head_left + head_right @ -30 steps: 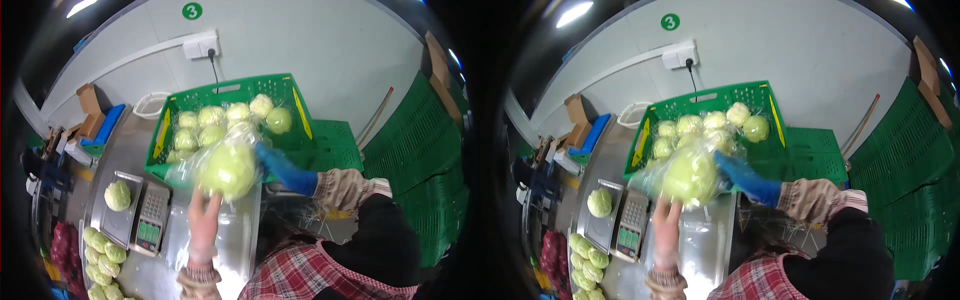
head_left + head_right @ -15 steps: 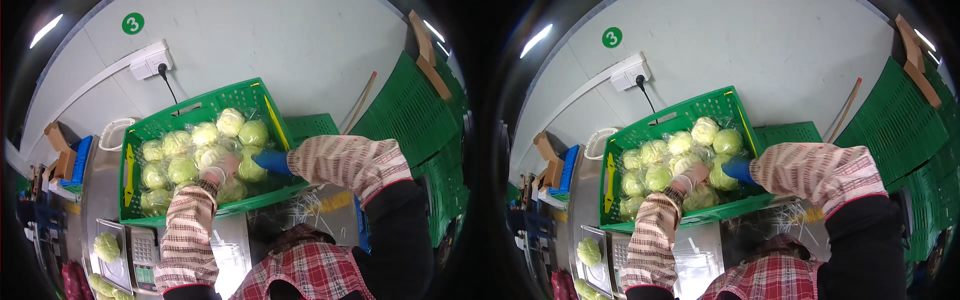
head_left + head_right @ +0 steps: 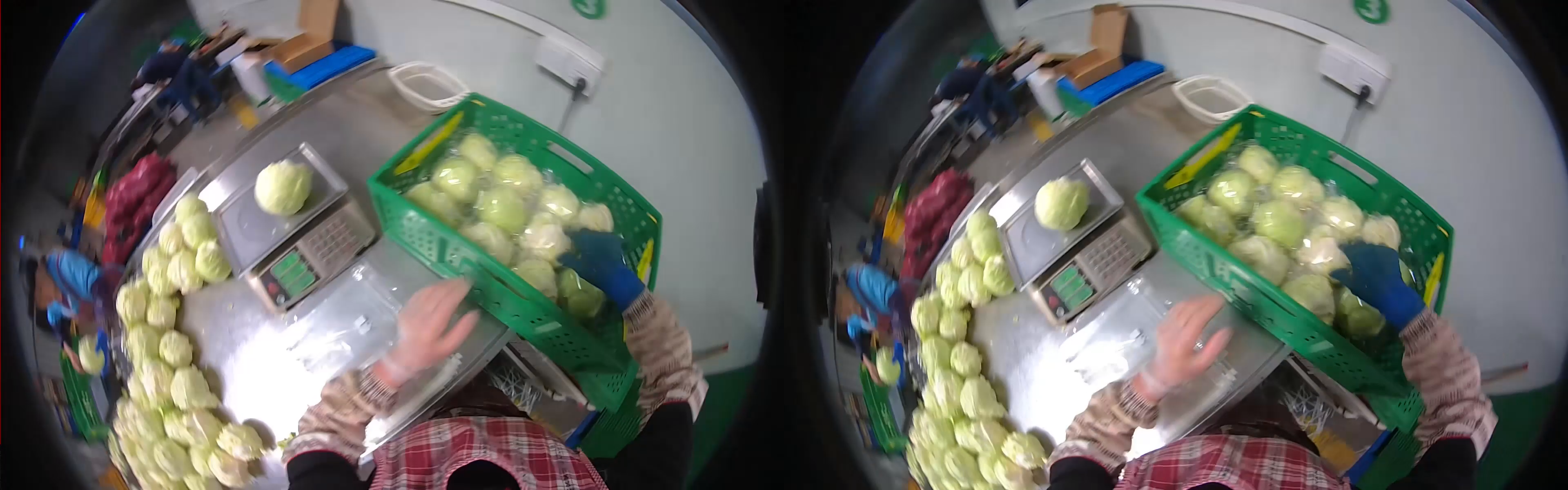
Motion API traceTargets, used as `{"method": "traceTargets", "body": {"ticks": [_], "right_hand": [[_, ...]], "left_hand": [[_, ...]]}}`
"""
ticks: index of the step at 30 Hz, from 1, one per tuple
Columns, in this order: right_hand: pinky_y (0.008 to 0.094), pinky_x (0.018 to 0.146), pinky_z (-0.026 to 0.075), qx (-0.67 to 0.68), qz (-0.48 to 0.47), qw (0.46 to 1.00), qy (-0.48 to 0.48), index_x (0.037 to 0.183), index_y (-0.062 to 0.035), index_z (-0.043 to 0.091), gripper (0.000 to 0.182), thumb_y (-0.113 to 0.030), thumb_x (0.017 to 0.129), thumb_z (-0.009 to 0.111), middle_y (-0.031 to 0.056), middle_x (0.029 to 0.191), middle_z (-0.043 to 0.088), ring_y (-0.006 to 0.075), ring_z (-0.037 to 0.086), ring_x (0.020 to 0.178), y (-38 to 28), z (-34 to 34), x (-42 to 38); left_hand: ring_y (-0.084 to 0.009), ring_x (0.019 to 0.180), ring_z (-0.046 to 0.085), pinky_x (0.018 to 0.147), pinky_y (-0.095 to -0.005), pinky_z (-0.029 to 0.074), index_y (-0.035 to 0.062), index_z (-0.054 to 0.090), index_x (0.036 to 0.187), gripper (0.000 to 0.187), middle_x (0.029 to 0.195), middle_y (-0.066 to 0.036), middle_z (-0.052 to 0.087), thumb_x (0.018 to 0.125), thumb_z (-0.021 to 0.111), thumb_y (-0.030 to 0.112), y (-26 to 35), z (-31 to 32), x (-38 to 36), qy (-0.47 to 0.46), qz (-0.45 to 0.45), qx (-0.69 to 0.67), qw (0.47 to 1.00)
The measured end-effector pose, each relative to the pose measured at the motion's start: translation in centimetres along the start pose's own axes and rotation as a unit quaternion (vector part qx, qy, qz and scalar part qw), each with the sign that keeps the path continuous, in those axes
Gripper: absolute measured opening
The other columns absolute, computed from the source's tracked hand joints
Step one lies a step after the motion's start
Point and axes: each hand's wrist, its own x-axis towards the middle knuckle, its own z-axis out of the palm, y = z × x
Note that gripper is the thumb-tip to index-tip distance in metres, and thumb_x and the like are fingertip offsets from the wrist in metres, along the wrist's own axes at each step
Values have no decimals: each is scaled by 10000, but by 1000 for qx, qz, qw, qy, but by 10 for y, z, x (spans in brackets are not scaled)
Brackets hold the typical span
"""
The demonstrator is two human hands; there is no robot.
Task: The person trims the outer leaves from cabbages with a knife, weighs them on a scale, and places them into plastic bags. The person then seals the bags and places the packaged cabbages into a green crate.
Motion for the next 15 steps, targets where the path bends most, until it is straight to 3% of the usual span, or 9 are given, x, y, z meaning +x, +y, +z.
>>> {"method": "traceTargets", "body": {"ticks": [1,2,3,5,6,8,9,11,15], "right_hand": [[388,636,468,89,-62,988,111,961,-49,648,382,-307,693,731,114,820,632,279,613,749,-40,-12,17],[385,672,471,208,-118,961,141,954,-48,639,352,-226,673,754,113,834,623,282,604,779,-85,-21,31],[372,703,474,282,-170,939,94,940,-52,642,337,-233,679,757,105,861,621,281,599,788,-131,-17,40],[380,768,459,385,-328,863,11,948,-54,636,377,-316,700,746,106,896,621,275,590,852,-194,61,39],[391,778,449,318,-334,882,-94,929,-64,626,387,-368,711,727,108,885,610,272,578,872,-228,91,35],[393,745,454,286,-364,866,-191,897,-118,632,352,-393,698,729,83,841,592,281,577,820,-268,139,29],[393,745,454,285,-371,862,-195,897,-118,632,352,-393,698,729,83,841,592,281,577,820,-279,162,23],[405,728,449,236,-485,827,-159,808,-123,617,319,-389,683,740,80,791,565,267,576,788,-292,204,16],[397,708,441,317,-415,799,-299,768,-107,630,302,-386,705,728,88,784,595,269,583,784,-295,253,20]], "left_hand": [[-349,933,586,814,-395,474,13,570,1101,384,1044,-161,608,743,677,103,-12,-15,-41,-11,-32,24,999],[-346,942,585,823,-396,473,11,571,1094,374,1048,-161,609,747,675,104,-20,-27,-78,-16,-98,53,994],[-342,950,584,832,-397,473,8,573,1087,364,1052,-162,609,751,673,105,-25,-39,-110,-25,-158,81,984],[-327,941,588,810,-394,481,28,577,1094,372,1060,-154,607,764,675,169,-22,-67,-163,-9,-223,149,963],[-327,941,588,810,-394,481,28,577,1094,372,1060,-154,607,764,675,169,-19,-79,-184,-4,-229,155,961],[-326,935,591,804,-395,485,25,581,1074,362,1053,-152,608,756,681,167,-15,-102,-215,44,-275,215,936],[-327,935,591,803,-394,485,26,582,1073,365,1054,-152,608,751,685,164,-12,-115,-225,45,-287,231,929],[-323,942,591,807,-392,486,30,584,1066,360,1058,-146,608,752,684,176,-4,-129,-243,42,-305,251,918],[-318,996,571,847,-399,466,32,576,1100,375,1101,-151,591,777,659,204,15,-136,-257,-3,-334,226,915]]}}
